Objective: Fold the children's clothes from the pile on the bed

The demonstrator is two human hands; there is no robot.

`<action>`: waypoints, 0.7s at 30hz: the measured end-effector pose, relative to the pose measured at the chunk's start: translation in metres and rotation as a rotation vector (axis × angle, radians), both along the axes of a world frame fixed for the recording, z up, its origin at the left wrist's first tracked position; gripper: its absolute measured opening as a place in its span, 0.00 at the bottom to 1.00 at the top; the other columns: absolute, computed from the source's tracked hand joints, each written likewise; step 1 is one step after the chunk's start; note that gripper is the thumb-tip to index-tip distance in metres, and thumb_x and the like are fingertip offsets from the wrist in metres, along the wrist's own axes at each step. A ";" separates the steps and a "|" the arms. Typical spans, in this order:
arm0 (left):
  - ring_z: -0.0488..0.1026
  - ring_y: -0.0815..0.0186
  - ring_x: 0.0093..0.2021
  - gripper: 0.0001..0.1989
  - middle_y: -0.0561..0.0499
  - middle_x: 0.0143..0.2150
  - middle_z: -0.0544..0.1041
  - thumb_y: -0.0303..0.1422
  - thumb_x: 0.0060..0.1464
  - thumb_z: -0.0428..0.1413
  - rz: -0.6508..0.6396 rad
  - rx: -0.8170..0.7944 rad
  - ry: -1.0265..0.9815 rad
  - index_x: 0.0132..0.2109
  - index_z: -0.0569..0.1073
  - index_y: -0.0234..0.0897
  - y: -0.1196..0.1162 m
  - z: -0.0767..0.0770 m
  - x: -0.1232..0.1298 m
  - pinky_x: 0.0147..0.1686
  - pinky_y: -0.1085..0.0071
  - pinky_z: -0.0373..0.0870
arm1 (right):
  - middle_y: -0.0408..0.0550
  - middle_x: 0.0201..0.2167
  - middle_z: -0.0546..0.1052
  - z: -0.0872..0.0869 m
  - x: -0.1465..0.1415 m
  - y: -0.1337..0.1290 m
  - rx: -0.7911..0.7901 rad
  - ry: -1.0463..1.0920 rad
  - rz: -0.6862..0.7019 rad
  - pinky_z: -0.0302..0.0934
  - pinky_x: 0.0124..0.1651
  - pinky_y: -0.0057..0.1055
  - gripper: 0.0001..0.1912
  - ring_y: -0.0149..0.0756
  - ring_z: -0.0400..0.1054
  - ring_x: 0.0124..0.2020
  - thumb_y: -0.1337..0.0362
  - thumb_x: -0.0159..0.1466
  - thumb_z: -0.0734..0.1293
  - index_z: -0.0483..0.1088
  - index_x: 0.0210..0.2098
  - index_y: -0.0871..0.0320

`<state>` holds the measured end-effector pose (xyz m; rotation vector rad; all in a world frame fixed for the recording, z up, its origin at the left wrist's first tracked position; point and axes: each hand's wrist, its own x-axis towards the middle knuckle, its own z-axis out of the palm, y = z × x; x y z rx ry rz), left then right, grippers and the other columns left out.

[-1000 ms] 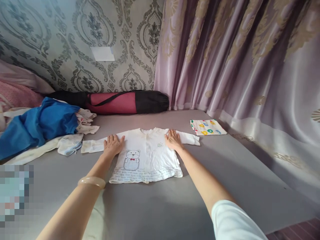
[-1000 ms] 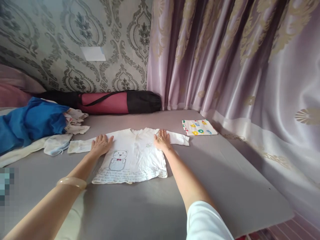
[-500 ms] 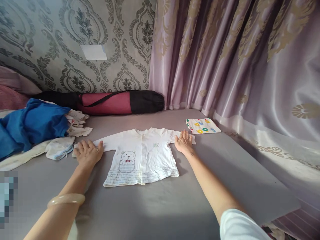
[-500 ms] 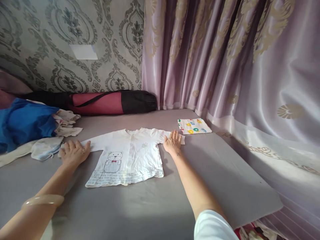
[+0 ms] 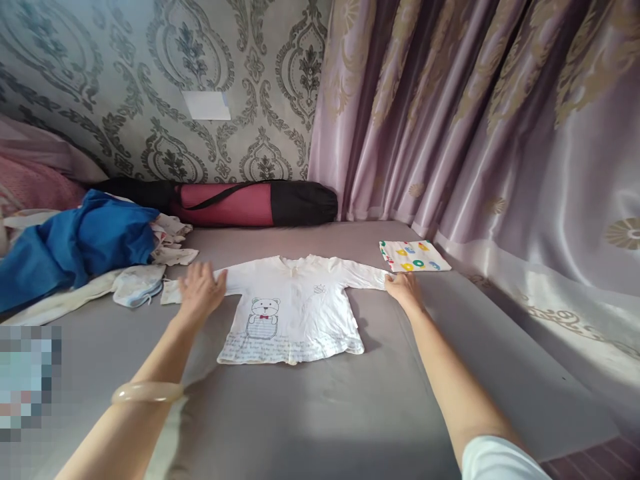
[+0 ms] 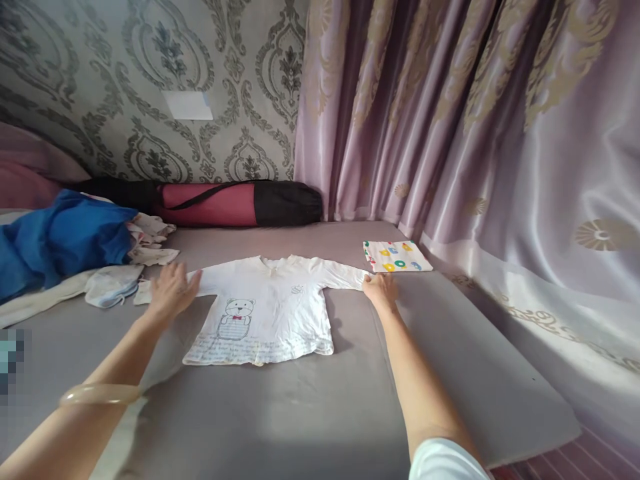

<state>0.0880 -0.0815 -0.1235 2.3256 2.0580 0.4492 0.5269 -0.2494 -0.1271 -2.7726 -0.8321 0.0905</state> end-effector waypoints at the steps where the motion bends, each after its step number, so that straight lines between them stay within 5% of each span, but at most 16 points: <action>1: 0.49 0.49 0.70 0.29 0.32 0.69 0.57 0.41 0.65 0.37 -0.047 -0.006 -0.012 0.63 0.61 0.24 -0.003 0.003 0.015 0.65 0.46 0.48 | 0.70 0.54 0.70 -0.001 0.002 0.001 0.004 0.009 -0.002 0.58 0.56 0.40 0.24 0.55 0.63 0.58 0.56 0.63 0.62 0.72 0.50 0.68; 7: 0.46 0.54 0.72 0.29 0.37 0.71 0.54 0.40 0.65 0.41 -0.478 -0.106 0.029 0.67 0.57 0.28 -0.030 0.000 0.107 0.68 0.52 0.43 | 0.55 0.34 0.78 0.016 0.006 0.020 0.114 0.035 -0.003 0.64 0.37 0.31 0.14 0.42 0.74 0.36 0.65 0.56 0.66 0.74 0.41 0.64; 11: 0.47 0.54 0.72 0.27 0.39 0.71 0.54 0.38 0.65 0.43 -0.707 -0.181 0.053 0.68 0.57 0.33 -0.045 -0.012 0.144 0.68 0.51 0.44 | 0.51 0.31 0.78 0.038 -0.002 0.034 0.217 0.019 0.009 0.62 0.33 0.29 0.14 0.39 0.72 0.30 0.63 0.58 0.64 0.72 0.41 0.62; 16: 0.49 0.51 0.71 0.26 0.37 0.70 0.58 0.37 0.64 0.44 -0.865 -0.199 0.025 0.67 0.60 0.34 -0.052 -0.021 0.160 0.67 0.46 0.46 | 0.49 0.33 0.78 0.064 -0.036 0.053 0.499 0.073 0.087 0.63 0.37 0.30 0.12 0.40 0.72 0.35 0.62 0.56 0.64 0.70 0.39 0.58; 21: 0.47 0.52 0.72 0.27 0.39 0.70 0.56 0.38 0.63 0.45 -0.810 -0.226 0.017 0.67 0.59 0.35 -0.052 -0.021 0.144 0.68 0.50 0.45 | 0.48 0.34 0.77 0.079 -0.082 0.073 0.650 0.160 0.226 0.62 0.43 0.31 0.11 0.40 0.71 0.39 0.62 0.57 0.62 0.69 0.39 0.56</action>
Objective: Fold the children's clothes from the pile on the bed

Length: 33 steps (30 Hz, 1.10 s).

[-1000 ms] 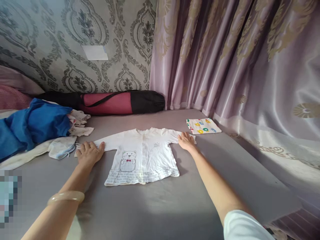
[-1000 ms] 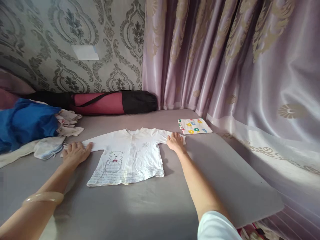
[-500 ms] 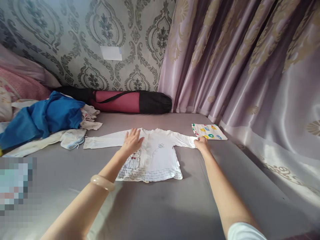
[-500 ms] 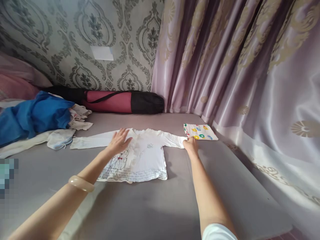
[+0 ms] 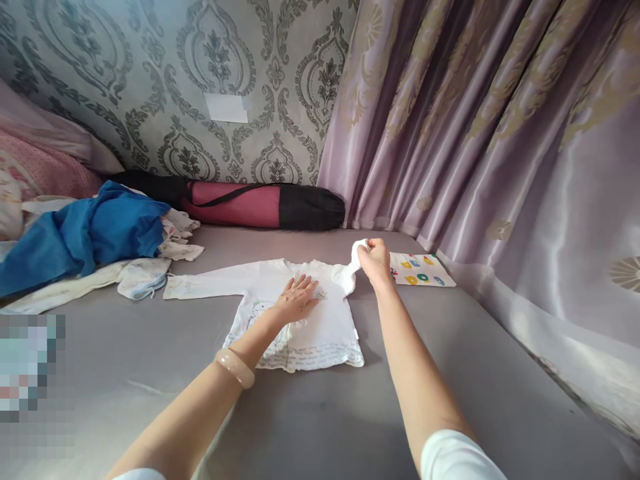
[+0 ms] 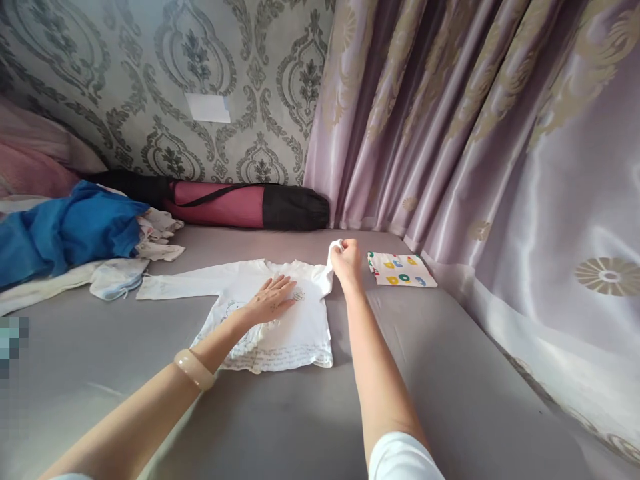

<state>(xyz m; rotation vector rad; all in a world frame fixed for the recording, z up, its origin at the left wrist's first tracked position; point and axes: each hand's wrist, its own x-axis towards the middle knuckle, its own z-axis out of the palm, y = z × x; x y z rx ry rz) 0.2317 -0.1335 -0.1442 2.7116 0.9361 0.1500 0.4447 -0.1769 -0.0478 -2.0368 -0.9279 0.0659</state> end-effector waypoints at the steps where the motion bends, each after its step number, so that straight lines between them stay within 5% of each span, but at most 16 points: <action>1: 0.46 0.53 0.72 0.28 0.39 0.71 0.55 0.39 0.63 0.44 0.016 -0.008 0.017 0.68 0.58 0.35 0.000 0.002 -0.007 0.68 0.51 0.44 | 0.48 0.35 0.77 0.001 -0.009 0.004 0.014 0.002 0.026 0.62 0.44 0.31 0.10 0.40 0.71 0.40 0.62 0.57 0.62 0.68 0.38 0.56; 7: 0.45 0.54 0.72 0.29 0.39 0.71 0.53 0.39 0.63 0.43 0.150 -0.024 0.058 0.68 0.56 0.32 -0.004 0.013 -0.052 0.68 0.53 0.45 | 0.46 0.34 0.76 -0.010 -0.062 0.030 -0.021 0.033 0.148 0.63 0.44 0.31 0.08 0.39 0.71 0.40 0.64 0.58 0.61 0.66 0.38 0.54; 14: 0.53 0.55 0.70 0.25 0.40 0.69 0.60 0.41 0.64 0.43 0.266 0.042 -0.034 0.64 0.60 0.39 -0.003 -0.014 -0.075 0.65 0.52 0.53 | 0.49 0.38 0.77 -0.031 -0.110 0.047 -0.237 0.071 0.232 0.64 0.43 0.35 0.10 0.43 0.72 0.43 0.65 0.61 0.60 0.63 0.43 0.53; 24: 0.53 0.56 0.70 0.25 0.40 0.69 0.60 0.42 0.66 0.41 0.265 0.099 -0.049 0.64 0.61 0.37 -0.008 -0.024 -0.076 0.66 0.54 0.51 | 0.55 0.50 0.76 -0.052 -0.122 0.041 -0.353 0.067 0.419 0.62 0.51 0.36 0.21 0.45 0.69 0.54 0.50 0.68 0.55 0.62 0.53 0.57; 27: 0.52 0.57 0.70 0.24 0.41 0.69 0.59 0.42 0.66 0.41 0.276 0.111 -0.053 0.64 0.61 0.37 -0.009 -0.027 -0.076 0.66 0.55 0.51 | 0.55 0.54 0.74 -0.051 -0.113 0.036 -0.344 0.031 0.460 0.61 0.54 0.35 0.22 0.42 0.69 0.55 0.53 0.71 0.51 0.62 0.56 0.57; 29: 0.51 0.57 0.71 0.25 0.41 0.70 0.59 0.42 0.66 0.41 0.282 0.115 -0.060 0.64 0.61 0.37 -0.009 -0.028 -0.076 0.67 0.55 0.50 | 0.57 0.61 0.69 -0.053 -0.103 0.031 -0.319 -0.099 0.464 0.56 0.60 0.37 0.24 0.42 0.63 0.61 0.57 0.72 0.48 0.60 0.60 0.60; 33: 0.50 0.56 0.71 0.25 0.40 0.70 0.58 0.42 0.66 0.41 0.286 0.098 -0.053 0.65 0.61 0.35 -0.011 -0.025 -0.075 0.67 0.55 0.49 | 0.60 0.72 0.45 -0.071 -0.074 0.023 -0.340 -0.428 0.476 0.29 0.70 0.47 0.31 0.46 0.34 0.72 0.57 0.72 0.49 0.50 0.68 0.69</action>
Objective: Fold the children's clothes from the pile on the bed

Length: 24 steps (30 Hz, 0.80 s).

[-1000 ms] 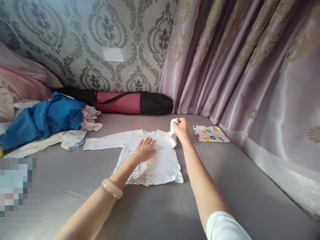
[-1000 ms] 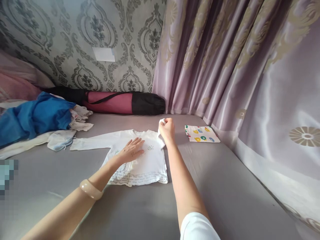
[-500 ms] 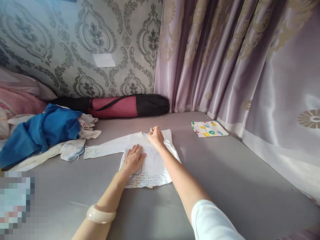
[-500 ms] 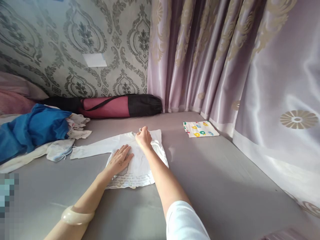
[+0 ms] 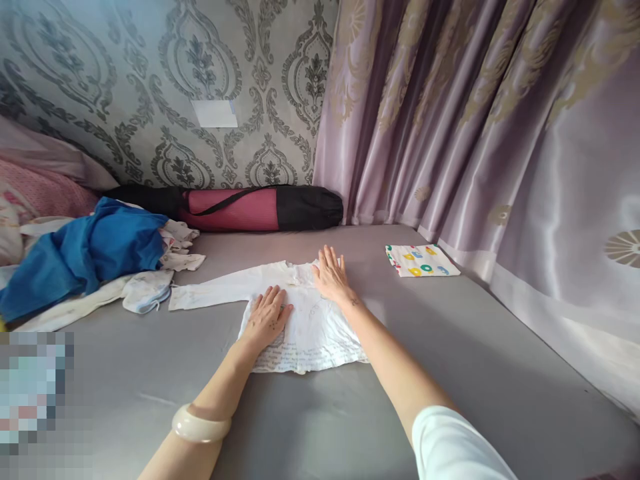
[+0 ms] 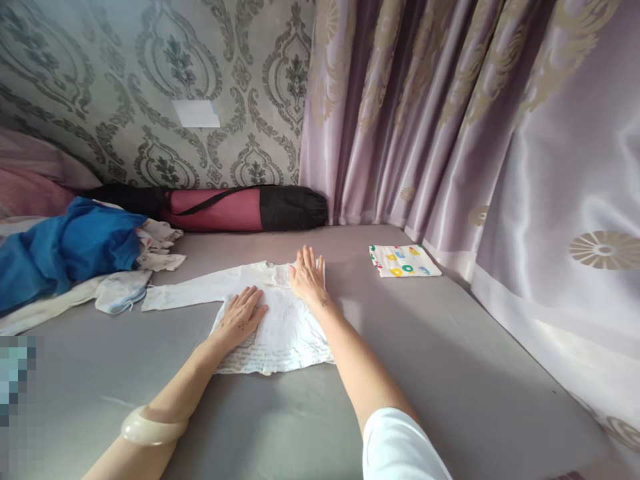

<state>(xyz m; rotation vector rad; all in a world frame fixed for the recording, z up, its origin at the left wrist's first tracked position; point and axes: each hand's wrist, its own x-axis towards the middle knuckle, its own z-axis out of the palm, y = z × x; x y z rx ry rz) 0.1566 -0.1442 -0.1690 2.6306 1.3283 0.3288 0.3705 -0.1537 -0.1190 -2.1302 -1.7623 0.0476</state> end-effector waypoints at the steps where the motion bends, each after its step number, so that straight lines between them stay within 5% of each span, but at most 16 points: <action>1: 0.50 0.56 0.71 0.26 0.40 0.70 0.58 0.42 0.66 0.40 0.000 -0.007 0.005 0.65 0.61 0.34 0.000 0.001 0.000 0.67 0.55 0.49 | 0.60 0.72 0.43 -0.007 0.007 -0.001 -0.032 -0.034 -0.005 0.26 0.70 0.48 0.32 0.46 0.31 0.73 0.55 0.72 0.49 0.48 0.69 0.70; 7: 0.53 0.56 0.70 0.25 0.40 0.69 0.60 0.42 0.66 0.41 0.004 0.019 -0.002 0.64 0.62 0.36 -0.002 0.002 0.000 0.66 0.54 0.51 | 0.61 0.72 0.45 -0.033 0.036 -0.001 -0.266 -0.009 -0.065 0.32 0.70 0.44 0.35 0.47 0.36 0.72 0.53 0.72 0.46 0.48 0.69 0.72; 14: 0.52 0.56 0.70 0.25 0.39 0.69 0.60 0.41 0.65 0.42 0.000 0.024 -0.020 0.64 0.62 0.36 -0.001 -0.002 0.000 0.66 0.52 0.51 | 0.60 0.72 0.41 -0.017 0.025 0.002 -0.230 -0.013 -0.071 0.26 0.70 0.51 0.36 0.47 0.32 0.73 0.51 0.71 0.44 0.45 0.70 0.70; 18: 0.53 0.56 0.70 0.25 0.40 0.69 0.60 0.42 0.66 0.41 0.000 0.026 -0.013 0.64 0.62 0.36 -0.001 -0.001 0.000 0.66 0.54 0.51 | 0.57 0.72 0.40 -0.014 0.001 0.000 -0.095 -0.075 0.066 0.25 0.70 0.45 0.35 0.44 0.31 0.73 0.53 0.71 0.45 0.44 0.70 0.69; 24: 0.51 0.55 0.71 0.27 0.37 0.70 0.57 0.42 0.66 0.40 0.004 -0.015 0.020 0.64 0.61 0.30 -0.003 0.006 0.000 0.67 0.55 0.49 | 0.59 0.72 0.42 -0.017 -0.015 0.002 -0.314 0.015 0.105 0.30 0.70 0.44 0.36 0.45 0.34 0.73 0.52 0.71 0.45 0.44 0.70 0.71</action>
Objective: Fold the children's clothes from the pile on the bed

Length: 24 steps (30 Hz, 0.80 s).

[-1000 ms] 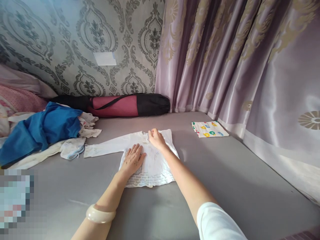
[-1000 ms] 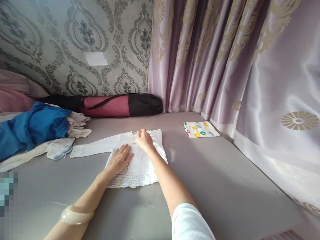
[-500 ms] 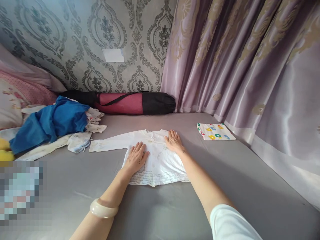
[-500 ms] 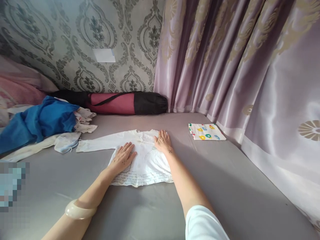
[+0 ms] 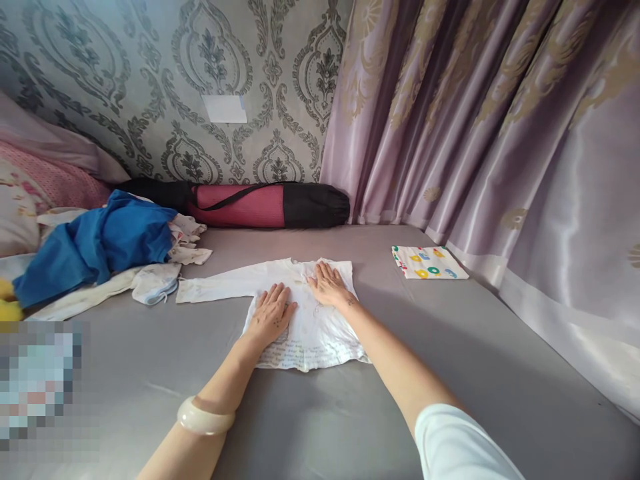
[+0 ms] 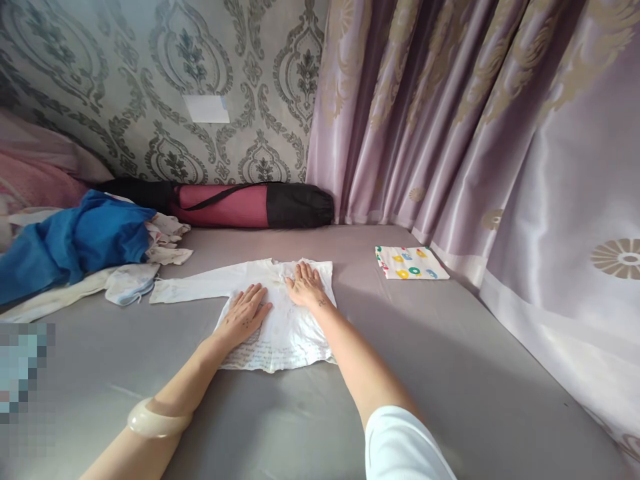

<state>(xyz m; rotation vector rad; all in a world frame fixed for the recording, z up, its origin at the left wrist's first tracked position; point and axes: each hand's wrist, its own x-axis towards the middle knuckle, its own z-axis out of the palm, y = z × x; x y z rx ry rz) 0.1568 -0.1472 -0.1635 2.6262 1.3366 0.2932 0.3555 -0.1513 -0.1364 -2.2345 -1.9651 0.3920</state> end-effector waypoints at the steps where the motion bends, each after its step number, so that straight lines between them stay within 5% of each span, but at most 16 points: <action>1: 0.51 0.55 0.71 0.27 0.37 0.70 0.57 0.42 0.66 0.40 -0.002 -0.001 -0.002 0.64 0.61 0.30 0.000 0.000 0.000 0.67 0.55 0.49 | 0.60 0.72 0.42 0.001 -0.002 0.001 0.014 0.004 -0.003 0.29 0.70 0.45 0.36 0.45 0.33 0.73 0.52 0.71 0.45 0.44 0.70 0.71; 5: 0.53 0.56 0.70 0.24 0.39 0.69 0.60 0.40 0.66 0.40 0.004 0.038 -0.025 0.64 0.62 0.34 0.001 -0.006 0.001 0.67 0.54 0.51 | 0.58 0.72 0.41 -0.002 -0.020 0.002 0.158 0.006 0.075 0.27 0.71 0.44 0.35 0.44 0.31 0.73 0.54 0.71 0.46 0.44 0.70 0.69; 8: 0.56 0.57 0.69 0.22 0.40 0.67 0.63 0.34 0.65 0.39 0.022 0.061 -0.045 0.62 0.63 0.36 0.003 -0.009 0.001 0.66 0.55 0.53 | 0.56 0.72 0.43 -0.004 -0.032 0.004 0.109 0.061 0.140 0.28 0.71 0.45 0.33 0.44 0.33 0.73 0.54 0.71 0.47 0.46 0.70 0.67; 13: 0.65 0.57 0.63 0.18 0.40 0.63 0.68 0.32 0.63 0.44 -0.004 0.002 -0.028 0.56 0.68 0.35 0.011 0.010 -0.001 0.60 0.61 0.63 | 0.53 0.67 0.60 0.017 -0.003 0.011 0.123 0.316 0.104 0.50 0.66 0.35 0.29 0.38 0.53 0.67 0.54 0.71 0.48 0.59 0.66 0.59; 15: 0.71 0.57 0.56 0.16 0.42 0.58 0.72 0.32 0.62 0.46 -0.009 -0.033 -0.024 0.54 0.69 0.36 0.015 0.022 0.003 0.53 0.64 0.68 | 0.50 0.59 0.72 0.028 0.027 0.010 0.196 0.343 -0.003 0.58 0.58 0.30 0.25 0.36 0.66 0.59 0.57 0.70 0.50 0.67 0.59 0.57; 18: 0.73 0.59 0.51 0.14 0.44 0.52 0.75 0.31 0.62 0.46 -0.022 -0.030 -0.061 0.51 0.72 0.38 0.018 0.039 0.023 0.51 0.66 0.69 | 0.47 0.37 0.81 0.033 0.073 0.000 0.190 0.218 -0.416 0.63 0.40 0.24 0.16 0.35 0.74 0.40 0.61 0.65 0.59 0.77 0.41 0.58; 21: 0.73 0.60 0.51 0.14 0.45 0.48 0.77 0.28 0.61 0.46 -0.124 -0.027 -0.074 0.47 0.74 0.38 0.018 0.048 0.057 0.52 0.67 0.67 | 0.50 0.27 0.79 0.025 0.099 -0.013 0.161 0.171 -0.539 0.60 0.31 0.25 0.18 0.36 0.73 0.31 0.60 0.65 0.57 0.76 0.33 0.60; 24: 0.73 0.59 0.50 0.14 0.45 0.47 0.77 0.27 0.62 0.45 -0.168 -0.035 -0.051 0.45 0.76 0.37 0.021 0.048 0.093 0.51 0.65 0.67 | 0.54 0.30 0.79 0.013 0.101 -0.017 0.144 0.167 -0.568 0.60 0.32 0.27 0.18 0.39 0.74 0.34 0.59 0.66 0.57 0.77 0.33 0.60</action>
